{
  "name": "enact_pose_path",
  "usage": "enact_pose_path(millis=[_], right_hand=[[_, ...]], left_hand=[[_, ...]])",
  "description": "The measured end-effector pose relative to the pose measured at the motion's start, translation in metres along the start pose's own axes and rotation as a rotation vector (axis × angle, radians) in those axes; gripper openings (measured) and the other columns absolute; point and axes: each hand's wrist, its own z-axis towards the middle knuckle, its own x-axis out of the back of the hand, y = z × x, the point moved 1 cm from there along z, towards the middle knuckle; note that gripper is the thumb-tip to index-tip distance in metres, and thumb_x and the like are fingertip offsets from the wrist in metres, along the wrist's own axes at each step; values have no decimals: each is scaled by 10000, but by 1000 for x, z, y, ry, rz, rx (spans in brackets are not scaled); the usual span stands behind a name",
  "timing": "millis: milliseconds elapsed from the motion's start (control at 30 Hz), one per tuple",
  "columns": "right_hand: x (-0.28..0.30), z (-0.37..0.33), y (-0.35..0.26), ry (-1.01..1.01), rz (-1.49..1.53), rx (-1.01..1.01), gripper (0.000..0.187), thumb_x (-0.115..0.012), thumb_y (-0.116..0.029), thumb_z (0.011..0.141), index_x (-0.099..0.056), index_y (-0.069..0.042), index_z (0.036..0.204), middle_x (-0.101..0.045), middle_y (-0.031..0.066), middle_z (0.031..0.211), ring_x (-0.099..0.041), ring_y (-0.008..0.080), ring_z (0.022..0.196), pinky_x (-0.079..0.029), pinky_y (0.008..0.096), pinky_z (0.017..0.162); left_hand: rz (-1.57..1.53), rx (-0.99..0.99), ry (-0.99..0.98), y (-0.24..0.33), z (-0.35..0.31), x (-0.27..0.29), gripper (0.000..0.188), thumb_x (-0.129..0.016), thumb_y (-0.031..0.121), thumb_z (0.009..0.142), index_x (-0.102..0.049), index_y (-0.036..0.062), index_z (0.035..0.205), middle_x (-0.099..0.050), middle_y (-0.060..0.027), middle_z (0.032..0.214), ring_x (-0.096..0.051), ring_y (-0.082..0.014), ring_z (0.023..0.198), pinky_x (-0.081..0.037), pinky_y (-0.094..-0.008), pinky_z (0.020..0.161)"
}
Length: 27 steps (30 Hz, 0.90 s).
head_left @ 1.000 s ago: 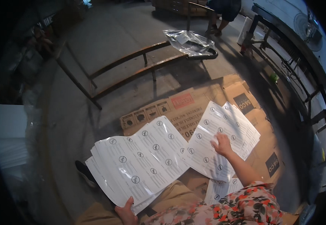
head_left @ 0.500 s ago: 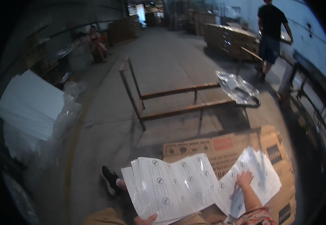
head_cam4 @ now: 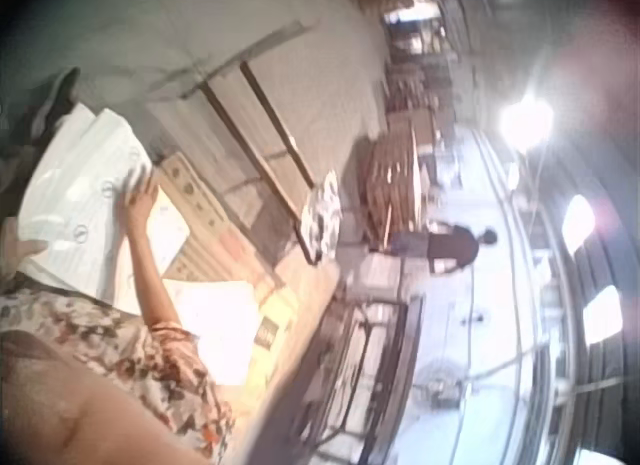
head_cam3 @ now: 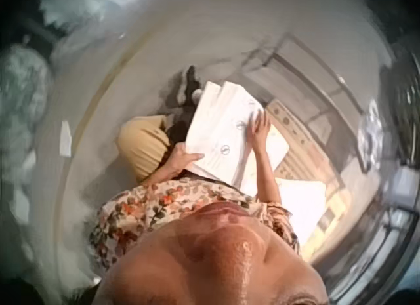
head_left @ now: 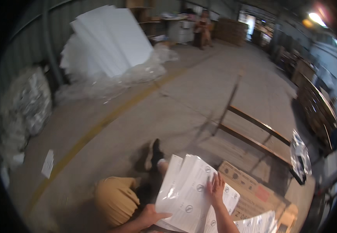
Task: Sorting, inspecting, and counting a large stack of adhesive safety warning labels while sitting in a warehouse.
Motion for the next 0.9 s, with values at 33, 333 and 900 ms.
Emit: enact_pose_path(millis=[33,333,900], right_hand=[[-9,16,-32,-49,6,93,488,-592,-296,809,-495,-6,1189,-386,230,1320,-372,413,1179,-277,502,997],[0,15,48,136,216,-319,393,-573,-176,869,-506,2,1213,-462,179,1298,-408,319,1216,-325,358,1002],[53,-63,127,-453,429,-939,482,-528,-455,876,-592,21,837,-487,28,526,-429,116,401,-318,267,360]], left_hand=[[-9,15,5,-13,5,7,353,-744,131,724,-637,-47,1009,-664,-77,898,-597,-116,762,-477,-262,709],[-191,106,13,-46,12,29,420,-751,40,714,-583,-106,1070,-654,-128,986,-625,-142,833,-503,-249,730],[-230,30,19,-40,27,56,688,-795,80,658,-465,3,1256,-576,-101,1163,-549,-171,1045,-434,-306,897]])
